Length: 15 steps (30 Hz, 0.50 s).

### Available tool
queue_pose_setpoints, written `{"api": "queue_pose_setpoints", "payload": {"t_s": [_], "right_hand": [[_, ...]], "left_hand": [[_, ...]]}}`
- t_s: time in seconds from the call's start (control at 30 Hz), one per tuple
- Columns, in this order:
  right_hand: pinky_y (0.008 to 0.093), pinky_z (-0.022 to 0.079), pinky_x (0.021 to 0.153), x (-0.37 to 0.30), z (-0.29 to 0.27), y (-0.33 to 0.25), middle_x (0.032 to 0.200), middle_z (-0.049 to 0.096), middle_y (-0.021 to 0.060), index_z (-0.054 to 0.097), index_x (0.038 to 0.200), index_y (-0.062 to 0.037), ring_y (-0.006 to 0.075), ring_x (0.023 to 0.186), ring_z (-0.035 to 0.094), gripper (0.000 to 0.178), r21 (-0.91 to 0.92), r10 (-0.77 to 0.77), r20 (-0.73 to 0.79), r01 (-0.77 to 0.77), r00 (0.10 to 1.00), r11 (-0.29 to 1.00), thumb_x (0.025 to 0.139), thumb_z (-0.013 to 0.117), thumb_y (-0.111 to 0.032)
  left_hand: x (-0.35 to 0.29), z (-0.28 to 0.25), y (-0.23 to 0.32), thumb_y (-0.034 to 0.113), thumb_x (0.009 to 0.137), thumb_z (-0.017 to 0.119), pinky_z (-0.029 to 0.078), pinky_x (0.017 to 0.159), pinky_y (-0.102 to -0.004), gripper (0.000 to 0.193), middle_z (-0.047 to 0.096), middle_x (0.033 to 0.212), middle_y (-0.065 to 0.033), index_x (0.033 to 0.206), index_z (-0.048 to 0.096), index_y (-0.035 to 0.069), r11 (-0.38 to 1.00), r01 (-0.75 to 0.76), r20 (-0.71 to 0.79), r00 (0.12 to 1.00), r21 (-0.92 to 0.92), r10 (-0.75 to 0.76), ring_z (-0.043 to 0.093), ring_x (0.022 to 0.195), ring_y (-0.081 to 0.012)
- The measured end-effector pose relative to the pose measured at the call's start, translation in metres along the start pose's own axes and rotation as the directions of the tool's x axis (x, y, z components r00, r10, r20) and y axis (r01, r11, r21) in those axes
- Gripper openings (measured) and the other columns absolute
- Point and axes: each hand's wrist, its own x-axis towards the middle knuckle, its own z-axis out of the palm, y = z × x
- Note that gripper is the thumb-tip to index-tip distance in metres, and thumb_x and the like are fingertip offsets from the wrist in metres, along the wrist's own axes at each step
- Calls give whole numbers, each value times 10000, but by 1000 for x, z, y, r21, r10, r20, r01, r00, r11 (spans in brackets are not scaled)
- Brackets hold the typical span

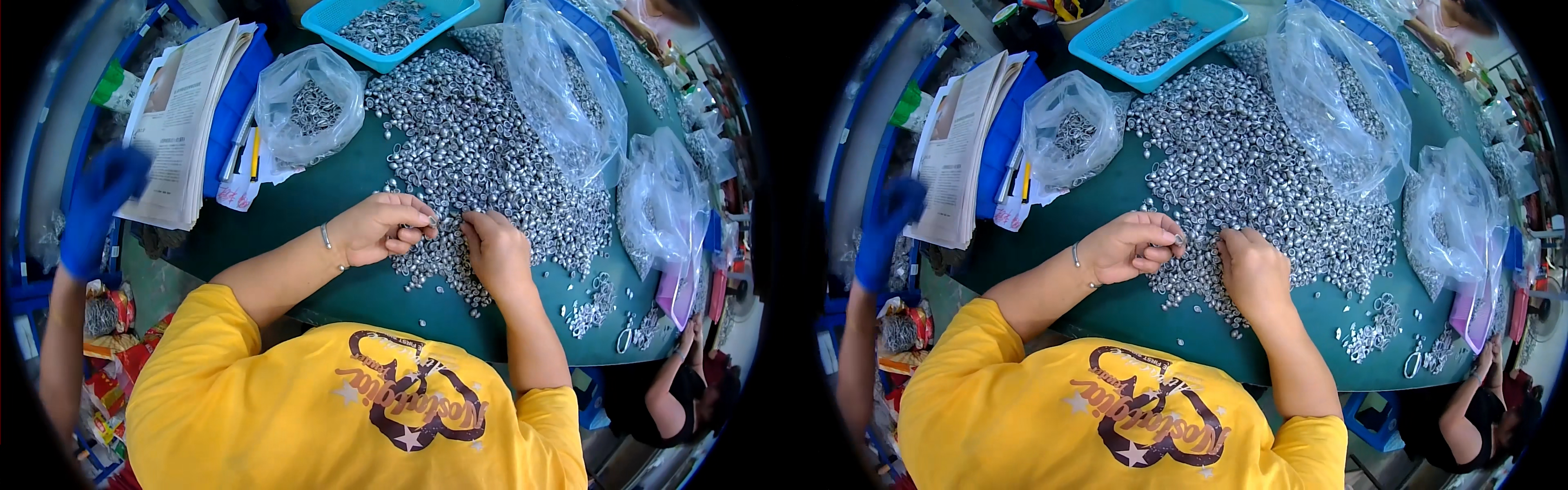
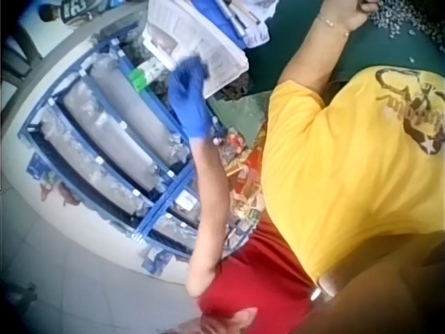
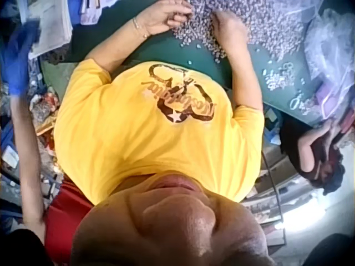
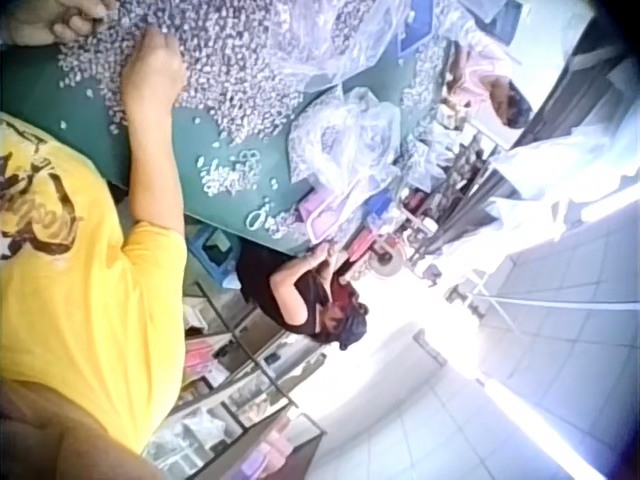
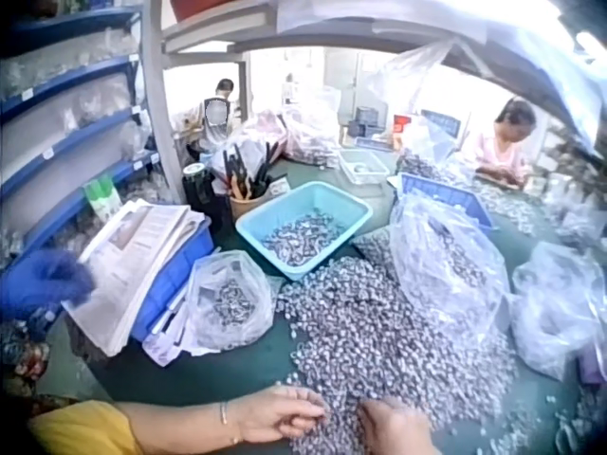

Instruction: The person sorts small metal components on a green table by picking them up by hand and placing them into a separate pile or bag. The person moves their hands across the large pile of parts, selecting individual items and grouping them together.

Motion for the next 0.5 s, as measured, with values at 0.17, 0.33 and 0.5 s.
{"api": "queue_pose_setpoints", "payload": {"t_s": [0.17,0.33,0.5], "right_hand": [[322,467,540,-4,2,9,732,601,87,598,826,-34,219,579,575,104,293,41,-18,-34,999,956,809,606,-136],[210,346,444,-16,-1,17,674,538,30,559,859,-10,81,499,431,157,891,197,370,-407,908,200,891,541,-163],[174,293,390,-22,0,11,741,592,101,546,946,-16,59,448,378,129,883,85,400,-359,912,-303,892,532,-133]], "left_hand": [[-2,2,0,51,867,503,325,434,-129,132,582,843,-95,974,566,4,999,-24,-16,1000,23,24,401,539,-22],[-2,1,-7,142,914,491,306,438,-123,133,543,827,-47,902,548,22,1000,13,66,998,-6,-12,379,540,-9],[2,8,-19,204,923,488,302,443,-131,173,506,836,-24,857,513,46,989,65,138,989,-136,-46,375,554,-13]]}}
